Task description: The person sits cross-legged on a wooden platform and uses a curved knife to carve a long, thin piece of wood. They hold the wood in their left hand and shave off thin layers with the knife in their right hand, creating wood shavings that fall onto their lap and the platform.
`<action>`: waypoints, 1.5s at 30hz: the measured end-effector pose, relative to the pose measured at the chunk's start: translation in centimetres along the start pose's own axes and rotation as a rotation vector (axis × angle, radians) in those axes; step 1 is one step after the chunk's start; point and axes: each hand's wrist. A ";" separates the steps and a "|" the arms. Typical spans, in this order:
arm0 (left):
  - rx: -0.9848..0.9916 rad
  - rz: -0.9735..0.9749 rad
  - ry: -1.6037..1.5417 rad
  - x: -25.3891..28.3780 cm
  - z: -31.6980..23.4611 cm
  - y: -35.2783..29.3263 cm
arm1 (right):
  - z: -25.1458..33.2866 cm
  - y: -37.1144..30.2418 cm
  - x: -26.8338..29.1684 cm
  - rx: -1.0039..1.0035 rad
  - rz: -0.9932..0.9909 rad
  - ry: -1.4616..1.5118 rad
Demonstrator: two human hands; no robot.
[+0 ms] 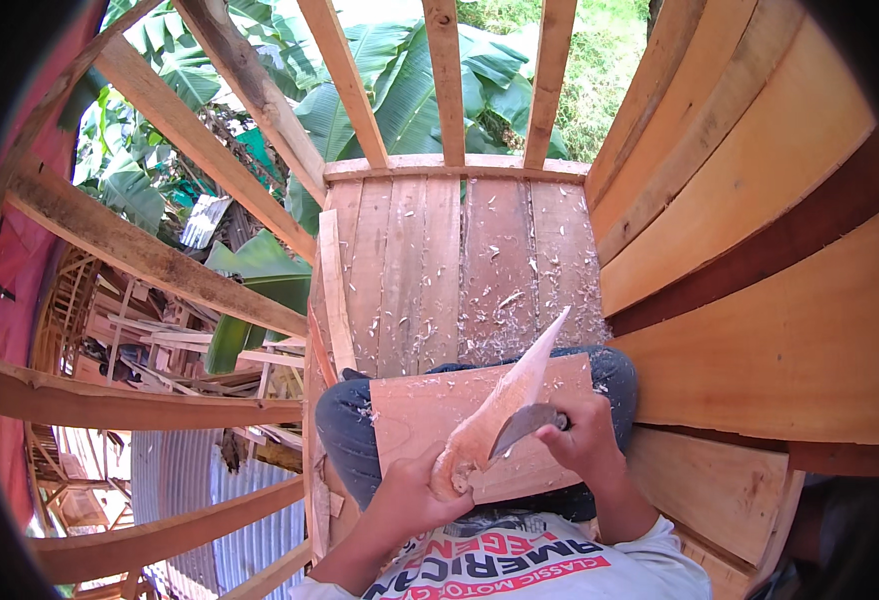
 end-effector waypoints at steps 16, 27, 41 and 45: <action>0.089 0.055 0.011 0.4 0.6 -1.6 | -3.3 2.2 1.1 -0.223 -0.100 0.018; 0.047 0.054 -0.020 0.0 0.8 -1.3 | -2.5 2.0 1.4 -0.262 -0.115 0.031; 0.075 0.047 0.010 0.5 0.5 -1.7 | -3.0 3.7 1.8 -0.226 -0.116 -0.009; -0.047 -0.113 0.010 0.3 1.9 -0.5 | -0.3 1.4 0.7 0.016 -0.020 0.004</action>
Point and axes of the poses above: each hand's wrist, its own y-axis towards the middle knuckle, its own x-axis out of the back of the hand, z = x × y, and after that the axes turned 11 degrees about -y, right-handed
